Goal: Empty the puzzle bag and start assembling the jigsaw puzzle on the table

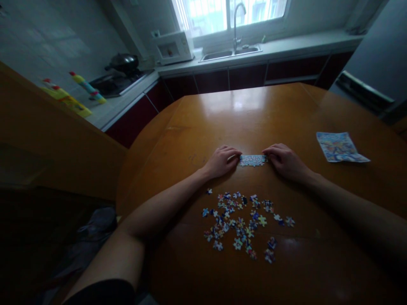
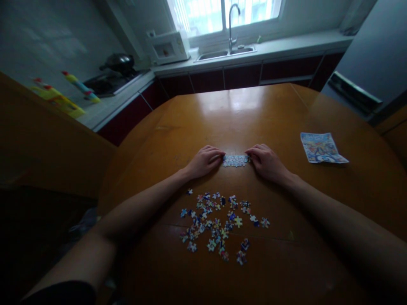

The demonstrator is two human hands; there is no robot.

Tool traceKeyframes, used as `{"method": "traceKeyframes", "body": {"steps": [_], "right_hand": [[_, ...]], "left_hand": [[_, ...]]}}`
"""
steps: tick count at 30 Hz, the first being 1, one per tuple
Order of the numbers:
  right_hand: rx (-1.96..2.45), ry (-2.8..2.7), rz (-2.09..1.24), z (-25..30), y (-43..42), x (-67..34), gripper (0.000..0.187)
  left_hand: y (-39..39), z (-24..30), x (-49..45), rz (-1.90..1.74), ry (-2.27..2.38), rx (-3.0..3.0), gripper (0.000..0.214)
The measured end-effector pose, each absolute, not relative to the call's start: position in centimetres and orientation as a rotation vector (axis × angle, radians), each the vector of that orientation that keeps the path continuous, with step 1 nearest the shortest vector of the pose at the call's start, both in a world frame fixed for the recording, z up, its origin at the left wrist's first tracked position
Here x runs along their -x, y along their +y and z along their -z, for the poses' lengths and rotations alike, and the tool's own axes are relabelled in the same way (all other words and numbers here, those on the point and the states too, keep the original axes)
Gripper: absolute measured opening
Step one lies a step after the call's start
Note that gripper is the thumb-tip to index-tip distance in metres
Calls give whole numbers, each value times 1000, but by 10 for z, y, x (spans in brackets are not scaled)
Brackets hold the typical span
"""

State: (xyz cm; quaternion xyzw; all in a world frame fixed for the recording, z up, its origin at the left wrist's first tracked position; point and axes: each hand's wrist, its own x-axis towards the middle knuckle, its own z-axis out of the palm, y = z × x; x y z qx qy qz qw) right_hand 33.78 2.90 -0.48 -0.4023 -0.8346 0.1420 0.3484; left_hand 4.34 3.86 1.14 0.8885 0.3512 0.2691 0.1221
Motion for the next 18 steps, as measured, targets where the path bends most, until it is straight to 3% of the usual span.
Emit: {"method": "traceKeyframes", "body": {"steps": [18], "right_hand": [[1021,-2186,-375,1,27,-337,21]], "left_hand": [[40,-10,-43,-810,990,-2595,20]]}}
